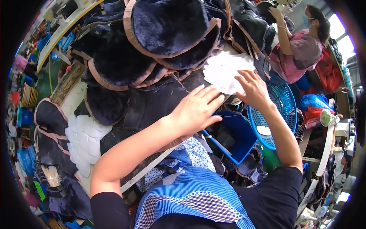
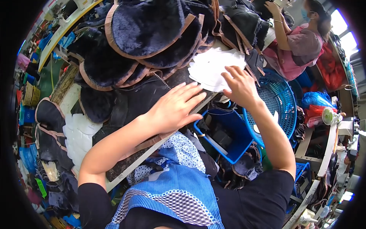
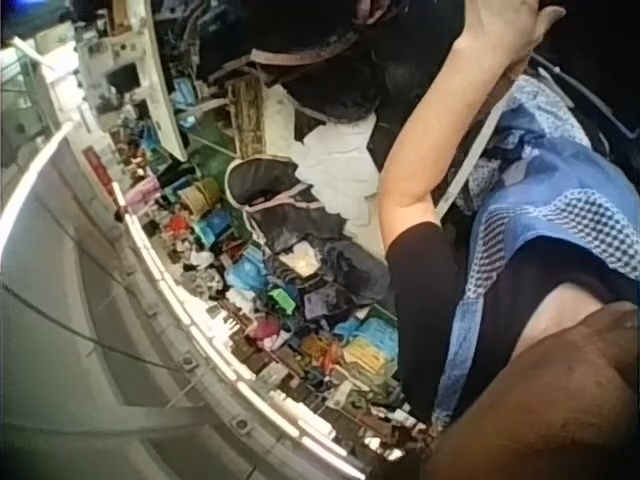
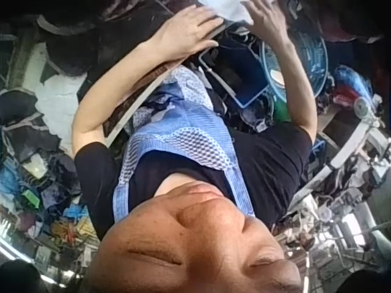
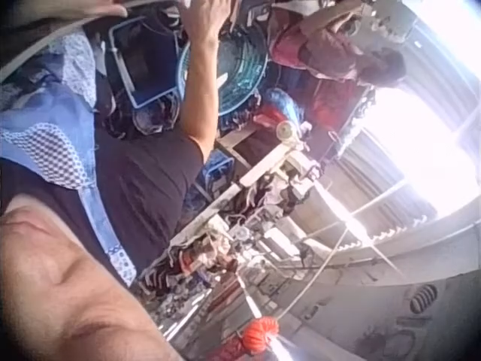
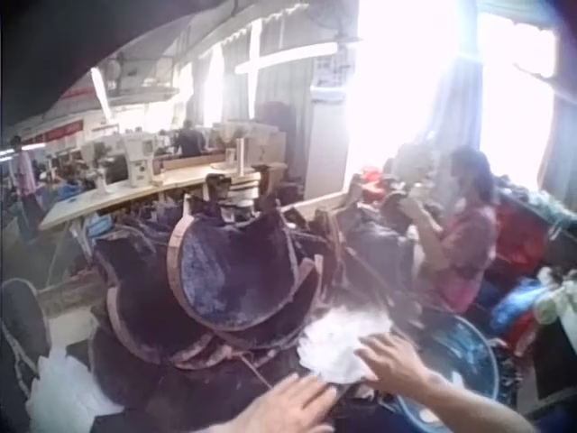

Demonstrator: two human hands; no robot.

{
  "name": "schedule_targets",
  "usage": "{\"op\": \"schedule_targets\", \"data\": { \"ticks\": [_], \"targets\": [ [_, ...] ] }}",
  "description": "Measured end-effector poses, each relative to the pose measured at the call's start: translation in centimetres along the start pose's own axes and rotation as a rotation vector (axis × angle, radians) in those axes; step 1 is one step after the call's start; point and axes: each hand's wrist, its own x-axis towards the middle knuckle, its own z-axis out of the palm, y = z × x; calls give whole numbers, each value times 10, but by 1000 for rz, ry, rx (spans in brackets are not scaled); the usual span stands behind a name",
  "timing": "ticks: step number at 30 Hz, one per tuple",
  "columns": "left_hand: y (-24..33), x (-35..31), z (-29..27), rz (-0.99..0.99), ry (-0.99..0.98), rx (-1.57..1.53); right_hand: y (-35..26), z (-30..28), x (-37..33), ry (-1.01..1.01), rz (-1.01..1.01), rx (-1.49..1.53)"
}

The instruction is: Aligning and assembling internal lining and stiffener components into shoe upper materials at a workstation.

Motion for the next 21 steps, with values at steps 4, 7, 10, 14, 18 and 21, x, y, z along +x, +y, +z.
{"op": "schedule_targets", "data": {
  "ticks": [4,7,10,14,18,21],
  "targets": [
    [-25,28,50,-142,-142,110,15,16,3,1,-120,-129],
    [-29,29,55,-112,-149,91,29,25,-1,54,-243,-162],
    [-30,27,55,-116,-153,87,33,21,2,169,-283,-32],
    [-28,28,54,-121,-138,91,33,18,11,49,-322,-38],
    [-28,29,53,-129,-142,76,35,25,7,71,-402,-117],
    [-27,30,56,-127,-129,73,42,24,1,163,-339,-73]
  ]
}}
